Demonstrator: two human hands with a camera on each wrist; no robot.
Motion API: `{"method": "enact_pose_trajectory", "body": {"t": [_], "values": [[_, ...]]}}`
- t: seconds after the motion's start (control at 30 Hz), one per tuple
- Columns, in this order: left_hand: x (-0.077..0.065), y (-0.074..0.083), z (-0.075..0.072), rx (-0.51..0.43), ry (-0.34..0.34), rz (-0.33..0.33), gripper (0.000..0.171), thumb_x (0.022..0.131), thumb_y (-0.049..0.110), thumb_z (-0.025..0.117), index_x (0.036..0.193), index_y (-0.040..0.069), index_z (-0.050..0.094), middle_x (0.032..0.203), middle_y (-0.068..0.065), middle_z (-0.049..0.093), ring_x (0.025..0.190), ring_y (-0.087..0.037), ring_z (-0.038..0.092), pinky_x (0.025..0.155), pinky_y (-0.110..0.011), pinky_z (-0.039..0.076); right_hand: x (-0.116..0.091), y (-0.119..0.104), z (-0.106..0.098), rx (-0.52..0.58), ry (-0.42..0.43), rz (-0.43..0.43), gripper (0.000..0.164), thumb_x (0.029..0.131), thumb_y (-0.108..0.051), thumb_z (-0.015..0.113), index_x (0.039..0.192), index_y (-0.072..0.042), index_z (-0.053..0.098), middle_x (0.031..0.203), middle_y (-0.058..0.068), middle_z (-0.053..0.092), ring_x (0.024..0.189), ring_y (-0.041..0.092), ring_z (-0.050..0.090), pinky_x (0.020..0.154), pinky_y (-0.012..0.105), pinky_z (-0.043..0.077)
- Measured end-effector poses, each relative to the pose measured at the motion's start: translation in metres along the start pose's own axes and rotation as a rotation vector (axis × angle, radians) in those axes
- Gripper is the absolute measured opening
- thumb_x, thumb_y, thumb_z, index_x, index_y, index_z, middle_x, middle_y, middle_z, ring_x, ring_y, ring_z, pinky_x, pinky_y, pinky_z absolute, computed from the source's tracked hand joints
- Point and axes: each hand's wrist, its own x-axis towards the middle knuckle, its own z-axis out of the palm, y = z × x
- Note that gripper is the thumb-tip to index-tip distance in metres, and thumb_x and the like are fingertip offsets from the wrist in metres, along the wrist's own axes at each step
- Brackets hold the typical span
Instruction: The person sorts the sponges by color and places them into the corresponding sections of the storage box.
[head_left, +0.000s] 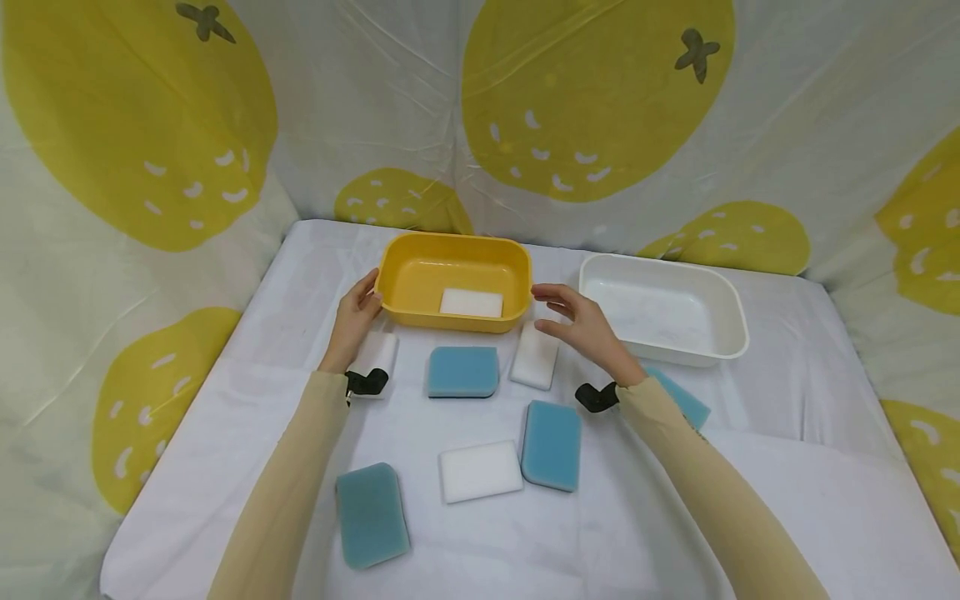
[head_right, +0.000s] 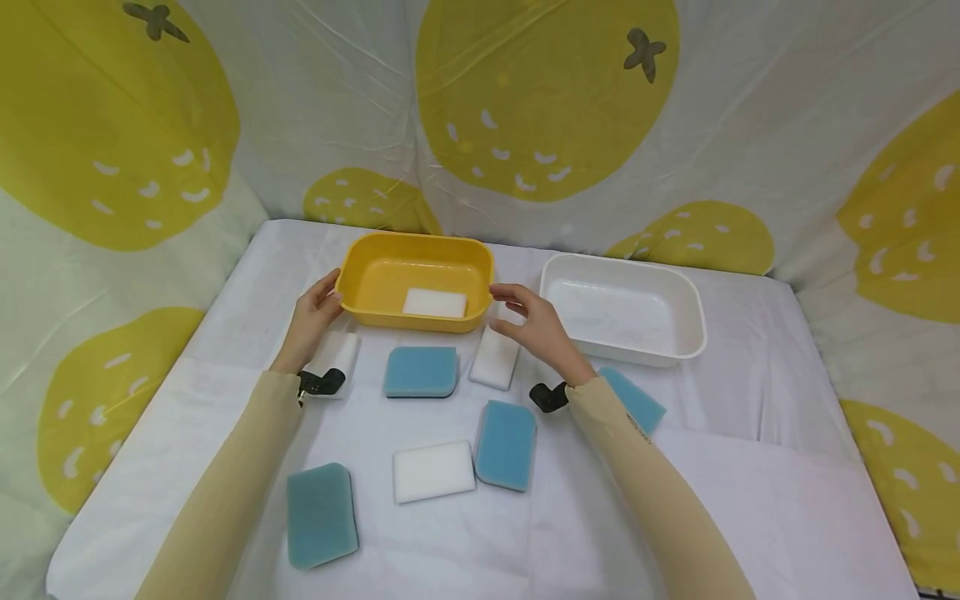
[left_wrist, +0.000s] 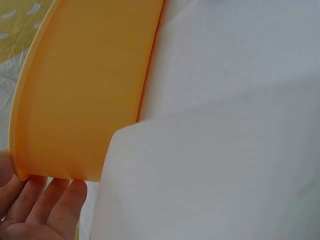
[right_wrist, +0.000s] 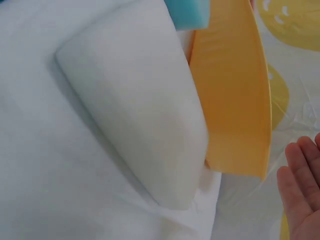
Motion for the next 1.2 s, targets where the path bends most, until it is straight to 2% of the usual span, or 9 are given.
{"method": "enact_pose_trajectory", "body": {"t": [0.3, 0.47, 0.67, 0.93, 1.2], "values": [[0.000, 0.000, 0.000, -0.011, -0.005, 0.009, 0.050, 0.100, -0.001, 0.041, 0.148, -0.006, 0.025, 0.152, -0.021, 0.026, 0.136, -0.032, 0.033, 0.105, -0.038, 0.036, -0.026, 0.017, 0.006, -0.085, -0.024, -0.019, 0.067, 0.084, -0.005, 0.073, 0.142, -0.003, 0.040, 0.143, 0.012, 0.042, 0.133, 0.025, 0.037, 0.112, 0.039, 0.026], [0.000, 0.001, 0.000, -0.006, -0.005, 0.012, 0.050, 0.100, -0.001, 0.041, 0.148, -0.006, 0.025, 0.152, -0.021, 0.026, 0.136, -0.033, 0.033, 0.106, -0.038, 0.035, -0.035, 0.024, 0.008, -0.120, -0.037, -0.012, 0.073, 0.082, -0.008, 0.076, 0.144, -0.002, 0.037, 0.145, 0.015, 0.039, 0.134, 0.029, 0.033, 0.112, 0.044, 0.025], [-0.001, 0.001, 0.000, -0.018, -0.007, 0.017, 0.050, 0.100, -0.002, 0.041, 0.147, -0.007, 0.024, 0.152, -0.022, 0.025, 0.136, -0.034, 0.033, 0.106, -0.040, 0.035, -0.040, 0.030, 0.011, -0.184, -0.049, 0.021, 0.082, 0.077, -0.008, 0.080, 0.145, 0.000, 0.033, 0.147, 0.018, 0.034, 0.134, 0.034, 0.031, 0.110, 0.051, 0.025], [-0.001, -0.001, 0.000, -0.030, -0.010, 0.028, 0.050, 0.100, -0.002, 0.041, 0.147, -0.007, 0.024, 0.152, -0.023, 0.025, 0.136, -0.035, 0.032, 0.105, -0.038, 0.035, -0.045, 0.034, 0.018, -0.237, -0.071, 0.081, 0.091, 0.075, -0.013, 0.083, 0.148, -0.004, 0.028, 0.149, 0.021, 0.027, 0.135, 0.038, 0.027, 0.109, 0.054, 0.025], [-0.001, 0.000, 0.000, -0.023, -0.008, 0.012, 0.050, 0.101, -0.001, 0.041, 0.148, -0.006, 0.024, 0.152, -0.021, 0.025, 0.136, -0.032, 0.033, 0.105, -0.035, 0.036, -0.044, 0.041, 0.022, -0.302, -0.081, 0.015, 0.097, 0.072, -0.017, 0.085, 0.147, 0.001, 0.026, 0.150, 0.021, 0.025, 0.138, 0.037, 0.022, 0.111, 0.052, 0.021]]}}
